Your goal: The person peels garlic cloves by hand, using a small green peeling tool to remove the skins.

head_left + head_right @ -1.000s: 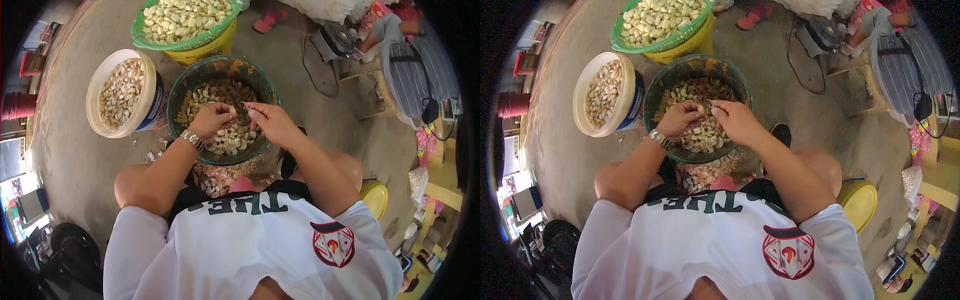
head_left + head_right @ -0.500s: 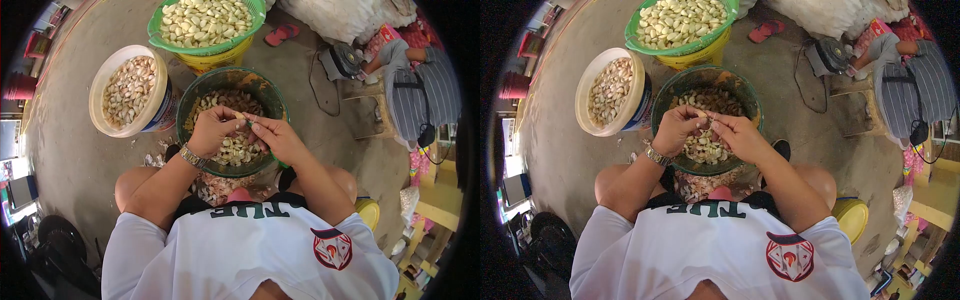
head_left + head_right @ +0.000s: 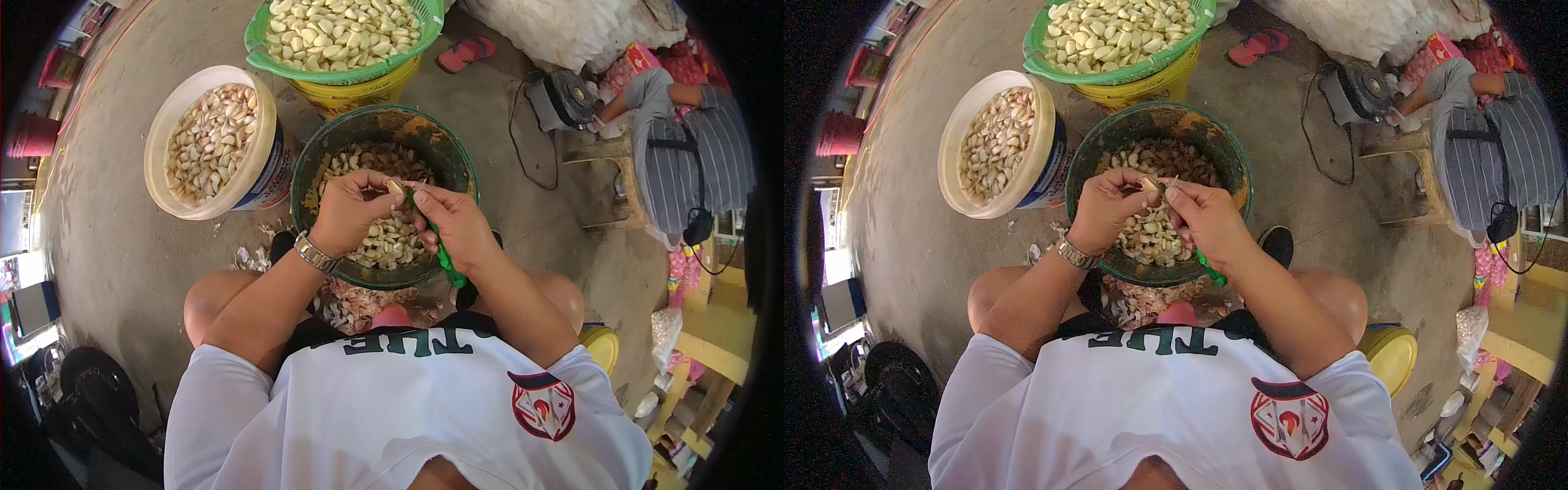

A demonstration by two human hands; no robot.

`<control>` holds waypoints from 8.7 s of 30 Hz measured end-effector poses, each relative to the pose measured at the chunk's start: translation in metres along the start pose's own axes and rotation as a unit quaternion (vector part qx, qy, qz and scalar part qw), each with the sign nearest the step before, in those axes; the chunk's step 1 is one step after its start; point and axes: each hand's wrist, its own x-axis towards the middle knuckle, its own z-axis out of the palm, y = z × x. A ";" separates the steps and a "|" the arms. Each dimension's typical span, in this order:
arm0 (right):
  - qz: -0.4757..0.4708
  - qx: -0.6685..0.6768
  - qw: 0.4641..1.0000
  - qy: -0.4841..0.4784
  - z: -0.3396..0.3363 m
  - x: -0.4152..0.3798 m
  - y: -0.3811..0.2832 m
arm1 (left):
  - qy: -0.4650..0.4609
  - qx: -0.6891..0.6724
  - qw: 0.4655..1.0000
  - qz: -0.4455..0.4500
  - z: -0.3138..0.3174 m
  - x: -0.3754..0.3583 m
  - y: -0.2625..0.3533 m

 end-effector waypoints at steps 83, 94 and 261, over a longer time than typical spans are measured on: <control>-0.191 -0.276 0.942 -0.029 -0.010 -0.031 0.023 | -0.127 -0.235 0.958 -0.100 0.002 -0.022 -0.003; -0.119 -0.044 0.991 -0.045 -0.007 -0.043 -0.001 | -0.195 -0.212 0.947 -0.141 -0.004 -0.038 0.002; -0.004 0.131 0.991 -0.011 0.001 -0.014 0.006 | -0.044 -0.348 0.933 -0.081 0.005 -0.009 -0.019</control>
